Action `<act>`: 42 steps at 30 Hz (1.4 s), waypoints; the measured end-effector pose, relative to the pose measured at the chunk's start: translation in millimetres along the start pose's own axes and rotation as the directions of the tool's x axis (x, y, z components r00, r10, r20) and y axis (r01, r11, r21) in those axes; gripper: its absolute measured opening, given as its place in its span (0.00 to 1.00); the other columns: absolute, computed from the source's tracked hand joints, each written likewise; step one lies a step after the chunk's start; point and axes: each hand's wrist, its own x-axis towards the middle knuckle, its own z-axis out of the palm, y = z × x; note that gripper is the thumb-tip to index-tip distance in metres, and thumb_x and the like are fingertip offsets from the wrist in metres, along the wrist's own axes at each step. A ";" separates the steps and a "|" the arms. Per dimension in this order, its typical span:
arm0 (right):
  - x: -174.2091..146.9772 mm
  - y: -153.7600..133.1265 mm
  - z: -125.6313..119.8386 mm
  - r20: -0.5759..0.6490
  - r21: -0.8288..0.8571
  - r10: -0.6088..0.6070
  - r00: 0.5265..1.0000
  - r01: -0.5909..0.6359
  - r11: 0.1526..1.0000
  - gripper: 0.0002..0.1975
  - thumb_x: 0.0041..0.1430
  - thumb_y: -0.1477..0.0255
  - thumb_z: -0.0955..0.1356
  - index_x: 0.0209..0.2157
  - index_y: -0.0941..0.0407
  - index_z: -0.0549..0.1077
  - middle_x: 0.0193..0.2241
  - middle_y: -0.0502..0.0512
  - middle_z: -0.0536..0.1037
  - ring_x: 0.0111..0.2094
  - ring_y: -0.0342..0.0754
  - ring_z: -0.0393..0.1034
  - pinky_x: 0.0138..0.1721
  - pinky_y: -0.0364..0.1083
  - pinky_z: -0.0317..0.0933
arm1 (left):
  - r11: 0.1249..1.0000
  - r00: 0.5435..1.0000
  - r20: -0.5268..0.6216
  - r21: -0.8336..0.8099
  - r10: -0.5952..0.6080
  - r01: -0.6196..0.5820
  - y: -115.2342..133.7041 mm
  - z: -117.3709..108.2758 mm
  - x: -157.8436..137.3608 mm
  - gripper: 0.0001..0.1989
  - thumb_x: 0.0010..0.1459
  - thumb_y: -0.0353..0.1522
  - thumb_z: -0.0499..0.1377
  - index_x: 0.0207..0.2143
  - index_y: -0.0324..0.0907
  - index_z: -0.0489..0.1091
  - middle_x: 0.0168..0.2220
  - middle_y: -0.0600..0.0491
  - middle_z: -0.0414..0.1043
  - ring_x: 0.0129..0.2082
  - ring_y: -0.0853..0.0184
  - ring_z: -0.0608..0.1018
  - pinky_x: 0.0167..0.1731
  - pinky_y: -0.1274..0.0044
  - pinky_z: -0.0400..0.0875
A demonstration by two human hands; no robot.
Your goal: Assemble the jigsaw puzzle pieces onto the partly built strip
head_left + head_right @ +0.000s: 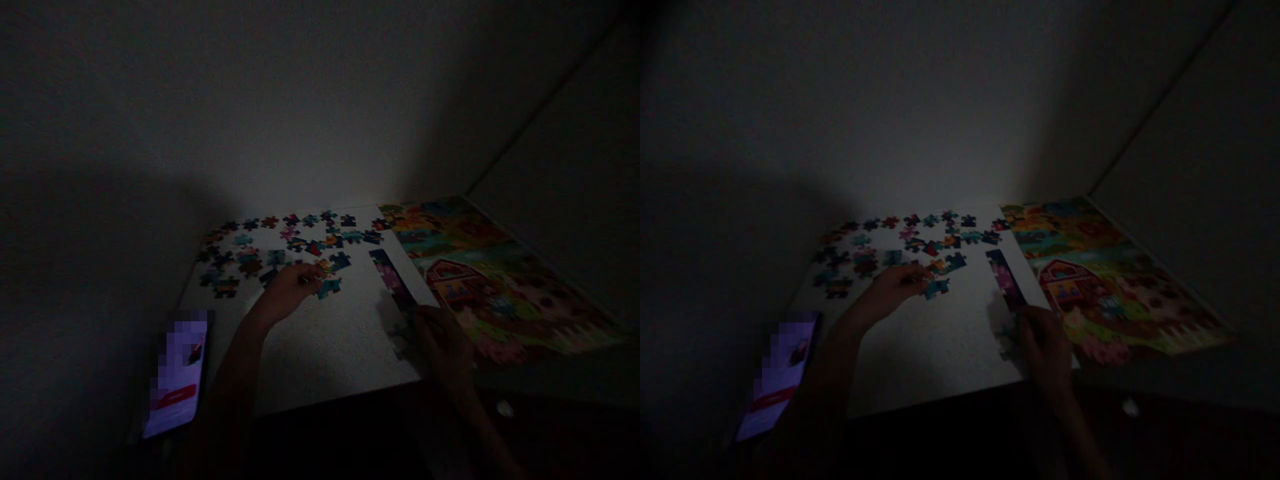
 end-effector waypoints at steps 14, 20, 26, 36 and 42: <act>-7.7 3.2 -15.9 0.181 -0.051 -0.177 0.967 0.189 0.981 0.08 0.62 0.72 0.65 0.40 0.53 0.75 0.43 0.56 0.78 0.47 0.53 0.71 0.49 0.55 0.62 | 0.985 0.998 0.054 0.162 0.044 -0.052 23.8 117.1 -58.7 0.11 0.58 0.27 0.58 0.41 0.46 0.77 0.40 0.53 0.79 0.42 0.62 0.79 0.44 0.71 0.71; -8.7 3.1 -15.0 0.276 -0.166 -0.235 0.932 0.287 0.943 0.09 0.63 0.70 0.66 0.43 0.54 0.74 0.48 0.58 0.76 0.50 0.54 0.68 0.51 0.56 0.60 | 0.971 0.995 0.091 0.234 0.033 -0.054 26.9 116.7 -60.2 0.11 0.59 0.27 0.57 0.42 0.46 0.76 0.41 0.52 0.78 0.41 0.62 0.79 0.45 0.68 0.72; -7.8 -1.1 -14.6 0.286 -0.192 -0.230 0.930 0.290 0.937 0.09 0.63 0.70 0.66 0.43 0.54 0.75 0.48 0.58 0.76 0.50 0.54 0.67 0.50 0.55 0.60 | 0.969 0.993 0.110 0.240 0.030 -0.056 30.6 115.3 -59.0 0.12 0.59 0.28 0.56 0.42 0.47 0.76 0.40 0.52 0.78 0.41 0.62 0.79 0.45 0.67 0.72; -8.5 0.1 -14.2 0.282 -0.206 -0.234 0.930 0.297 0.932 0.08 0.62 0.70 0.66 0.43 0.53 0.75 0.48 0.58 0.76 0.50 0.54 0.68 0.50 0.55 0.60 | 0.962 0.987 0.160 0.271 -0.004 -0.040 39.6 116.4 -59.0 0.11 0.61 0.29 0.55 0.42 0.46 0.75 0.40 0.51 0.78 0.39 0.63 0.80 0.42 0.71 0.72; -8.5 -0.1 -13.5 0.280 -0.211 -0.235 0.931 0.298 0.931 0.08 0.62 0.71 0.66 0.42 0.53 0.75 0.47 0.58 0.76 0.49 0.54 0.68 0.49 0.55 0.60 | 0.989 0.993 0.117 0.144 0.005 -0.022 35.7 116.8 -60.1 0.12 0.60 0.30 0.54 0.42 0.47 0.75 0.42 0.51 0.77 0.39 0.64 0.79 0.43 0.71 0.71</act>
